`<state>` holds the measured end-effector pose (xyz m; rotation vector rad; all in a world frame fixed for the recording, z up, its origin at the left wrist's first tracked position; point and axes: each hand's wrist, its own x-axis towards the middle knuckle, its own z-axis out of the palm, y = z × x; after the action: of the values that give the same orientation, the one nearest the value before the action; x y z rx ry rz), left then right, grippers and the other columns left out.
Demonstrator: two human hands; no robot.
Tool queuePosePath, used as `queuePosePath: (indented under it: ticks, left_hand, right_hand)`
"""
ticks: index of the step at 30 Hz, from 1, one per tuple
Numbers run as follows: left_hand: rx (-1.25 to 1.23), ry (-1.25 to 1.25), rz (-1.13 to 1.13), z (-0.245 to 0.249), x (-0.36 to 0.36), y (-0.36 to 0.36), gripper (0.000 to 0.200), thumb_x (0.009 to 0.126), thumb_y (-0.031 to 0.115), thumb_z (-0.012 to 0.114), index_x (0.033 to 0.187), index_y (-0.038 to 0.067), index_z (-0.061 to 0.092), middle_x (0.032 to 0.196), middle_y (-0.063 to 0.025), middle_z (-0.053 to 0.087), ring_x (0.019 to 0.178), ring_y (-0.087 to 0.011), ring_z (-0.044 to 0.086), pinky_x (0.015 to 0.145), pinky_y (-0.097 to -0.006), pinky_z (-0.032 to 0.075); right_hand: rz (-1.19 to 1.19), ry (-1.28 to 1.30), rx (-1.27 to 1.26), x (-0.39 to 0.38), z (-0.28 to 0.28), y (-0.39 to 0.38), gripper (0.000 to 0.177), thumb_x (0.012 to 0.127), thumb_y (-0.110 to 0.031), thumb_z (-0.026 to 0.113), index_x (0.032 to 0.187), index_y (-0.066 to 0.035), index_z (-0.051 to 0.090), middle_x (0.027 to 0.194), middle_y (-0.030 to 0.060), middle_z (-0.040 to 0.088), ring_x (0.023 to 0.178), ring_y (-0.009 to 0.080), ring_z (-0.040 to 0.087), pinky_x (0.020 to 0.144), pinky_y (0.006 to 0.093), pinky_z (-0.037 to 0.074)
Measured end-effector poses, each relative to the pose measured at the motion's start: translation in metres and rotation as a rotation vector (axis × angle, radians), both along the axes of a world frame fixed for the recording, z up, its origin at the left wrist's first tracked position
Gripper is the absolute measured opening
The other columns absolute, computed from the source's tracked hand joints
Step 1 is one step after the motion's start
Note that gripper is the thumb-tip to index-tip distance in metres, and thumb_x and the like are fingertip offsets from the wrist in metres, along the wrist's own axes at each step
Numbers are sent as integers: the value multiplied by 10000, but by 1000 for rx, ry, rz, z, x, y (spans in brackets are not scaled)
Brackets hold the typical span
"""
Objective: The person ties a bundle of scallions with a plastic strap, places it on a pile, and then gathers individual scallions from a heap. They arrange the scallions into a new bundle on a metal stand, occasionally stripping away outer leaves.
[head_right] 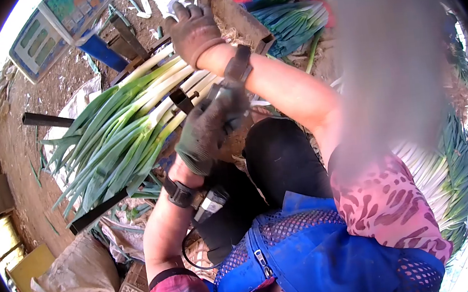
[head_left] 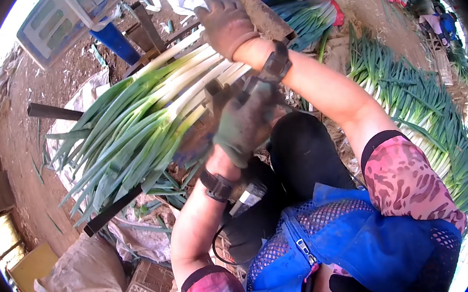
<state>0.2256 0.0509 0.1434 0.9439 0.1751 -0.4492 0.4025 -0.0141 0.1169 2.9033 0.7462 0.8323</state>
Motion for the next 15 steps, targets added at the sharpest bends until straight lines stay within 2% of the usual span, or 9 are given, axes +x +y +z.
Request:
queuePosePath:
  ticks: [1, 2, 4, 6, 8, 9, 12, 13, 15]
  left_hand:
    - [185, -183, 0, -6, 0, 7, 288, 954, 234, 634, 1113, -5, 616, 881, -40, 644, 750, -131, 605, 675, -279, 501]
    - [666, -657, -113, -23, -1, 26, 284, 974, 241, 612, 1134, 7, 616, 891, -59, 650, 809, -150, 630, 710, -292, 526]
    - [-322, 188, -60, -18, 3, 42, 329, 988, 322, 591, 1129, 25, 615, 921, -66, 652, 875, -163, 632, 770, -286, 532]
    - [-362, 147, -80, 7, -9, 59, 364, 1001, 363, 558, 1109, 19, 609, 963, -68, 652, 909, -165, 633, 815, -270, 525]
    - [-352, 42, -120, 10, -14, 73, 356, 1004, 346, 556, 1110, 11, 605, 985, -75, 654, 923, -165, 636, 825, -269, 527]
    - [-480, -10, -150, -1, -15, 80, 320, 1007, 307, 552, 1096, 5, 605, 993, -91, 660, 905, -160, 641, 813, -277, 537]
    - [-112, -172, 52, 20, -27, 104, 312, 995, 282, 571, 1078, -14, 621, 978, -93, 675, 848, -156, 643, 798, -291, 546]
    - [91, -184, 208, 24, -27, 108, 333, 974, 283, 608, 1059, -38, 637, 932, -82, 687, 782, -143, 631, 761, -284, 540]
    - [329, -412, 438, 3, -17, 131, 325, 936, 277, 672, 1048, -27, 662, 902, -69, 696, 792, -136, 641, 727, -271, 522]
  right_hand:
    - [15, 16, -14, 4, -1, -7, 357, 868, -257, 625, 1207, -145, 635, 1410, 132, 517, 1249, 329, 518, 1039, 479, 394]
    - [39, 38, -24, 6, -4, -13, 393, 861, -296, 670, 1223, -151, 628, 1378, 138, 543, 1227, 320, 542, 1023, 444, 427]
    - [127, 184, 74, 6, 8, -21, 218, 883, -249, 593, 1043, -149, 701, 1226, 136, 648, 1053, 331, 636, 886, 447, 502]
    - [297, 136, 146, -15, 28, -36, 335, 865, -209, 640, 1178, -90, 644, 1108, 118, 664, 1058, 287, 611, 956, 405, 464]
    - [355, 311, 188, -30, 41, -40, 331, 876, -320, 673, 1133, -111, 673, 1181, 129, 661, 1079, 295, 632, 922, 394, 484]
    - [427, 283, 288, -40, 41, -36, 286, 895, -312, 667, 1060, -80, 695, 1017, 115, 707, 955, 279, 674, 854, 371, 505]
    - [509, 447, 355, -82, 69, -35, 257, 907, -272, 662, 1070, -75, 688, 1008, 116, 705, 925, 270, 682, 816, 353, 520]
    - [592, 440, 361, -91, 71, -34, 213, 910, -221, 671, 1059, -70, 688, 968, 105, 709, 890, 250, 689, 783, 329, 530]
    - [679, 408, 414, -120, 84, -31, 193, 907, -203, 680, 1046, -69, 690, 948, 98, 709, 865, 242, 690, 760, 318, 535]
